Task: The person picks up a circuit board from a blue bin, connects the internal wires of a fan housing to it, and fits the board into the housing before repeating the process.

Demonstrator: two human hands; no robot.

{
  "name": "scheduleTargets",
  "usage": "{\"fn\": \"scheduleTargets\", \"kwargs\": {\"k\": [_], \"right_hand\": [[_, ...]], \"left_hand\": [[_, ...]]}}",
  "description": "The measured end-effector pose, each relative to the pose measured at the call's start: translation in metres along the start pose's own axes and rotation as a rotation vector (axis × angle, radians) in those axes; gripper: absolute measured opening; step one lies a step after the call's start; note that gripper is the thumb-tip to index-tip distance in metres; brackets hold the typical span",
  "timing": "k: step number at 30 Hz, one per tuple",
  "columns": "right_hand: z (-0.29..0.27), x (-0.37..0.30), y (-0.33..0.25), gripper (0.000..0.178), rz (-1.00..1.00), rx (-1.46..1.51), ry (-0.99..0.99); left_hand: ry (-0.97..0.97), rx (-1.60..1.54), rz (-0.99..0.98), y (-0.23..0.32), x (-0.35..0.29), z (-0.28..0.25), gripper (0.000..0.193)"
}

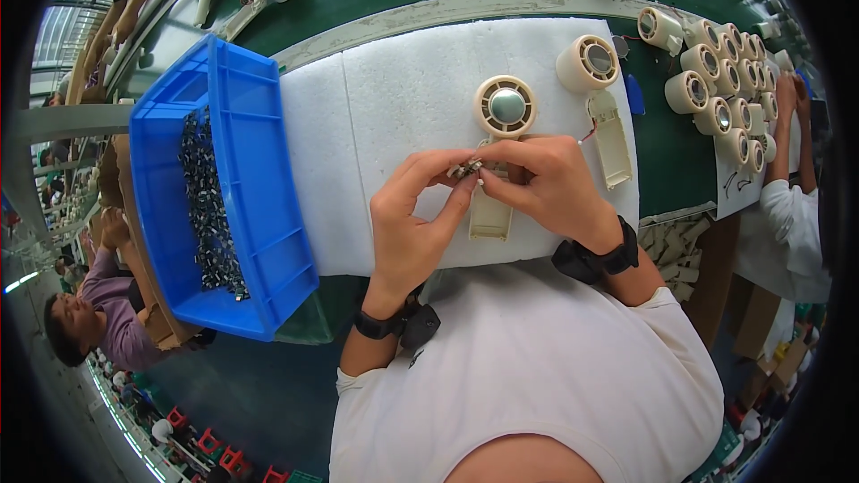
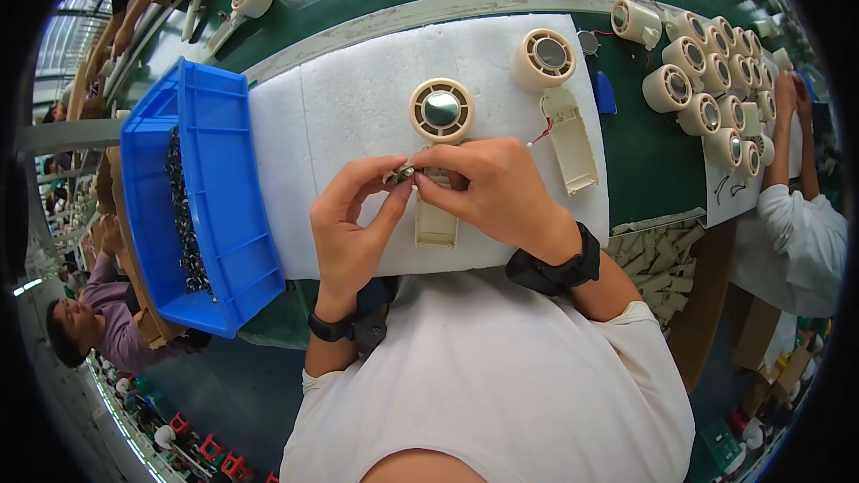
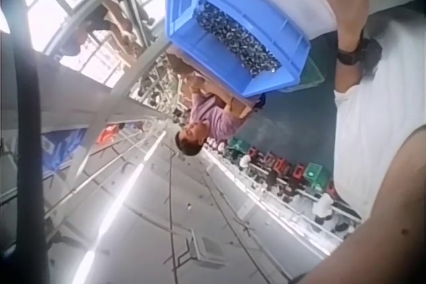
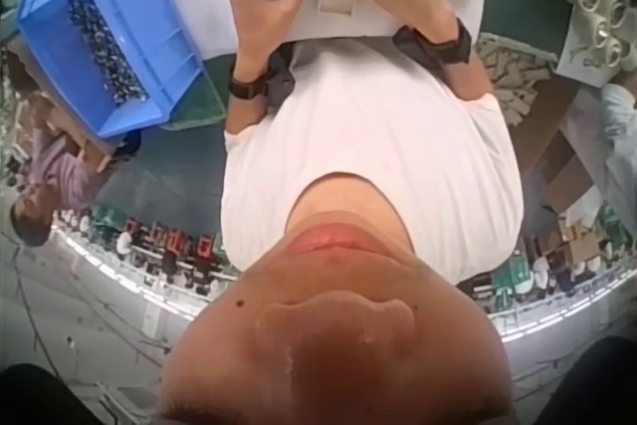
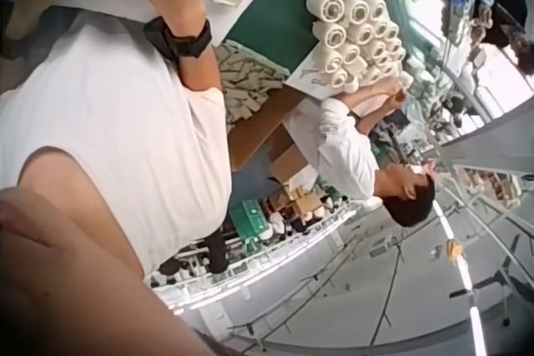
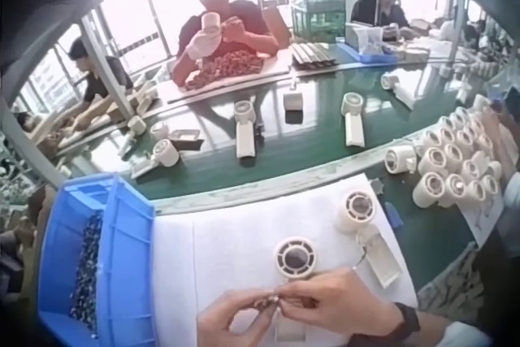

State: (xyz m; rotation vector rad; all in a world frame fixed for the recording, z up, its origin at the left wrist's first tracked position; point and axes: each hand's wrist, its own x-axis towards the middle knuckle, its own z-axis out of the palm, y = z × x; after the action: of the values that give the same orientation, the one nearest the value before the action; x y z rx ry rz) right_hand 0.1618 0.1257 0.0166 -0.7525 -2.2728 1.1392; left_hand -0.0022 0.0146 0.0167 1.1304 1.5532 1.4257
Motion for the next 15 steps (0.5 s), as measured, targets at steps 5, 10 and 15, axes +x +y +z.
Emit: {"fn": "scheduleTargets", "kwargs": {"k": [5, 10, 15], "right_hand": [[0.002, 0.000, -0.002, 0.024, -0.081, -0.103, 0.021], [0.007, -0.001, 0.005, 0.029, -0.178, -0.149, 0.037], [0.008, -0.002, 0.007, 0.033, -0.134, -0.084, 0.040]], "left_hand": [[-0.147, 0.230, 0.150, 0.015, 0.004, -0.003, 0.032], [-0.279, 0.238, 0.215, 0.017, 0.007, -0.006, 0.035], [-0.153, 0.013, 0.085, 0.011, 0.000, -0.002, 0.032]]}}
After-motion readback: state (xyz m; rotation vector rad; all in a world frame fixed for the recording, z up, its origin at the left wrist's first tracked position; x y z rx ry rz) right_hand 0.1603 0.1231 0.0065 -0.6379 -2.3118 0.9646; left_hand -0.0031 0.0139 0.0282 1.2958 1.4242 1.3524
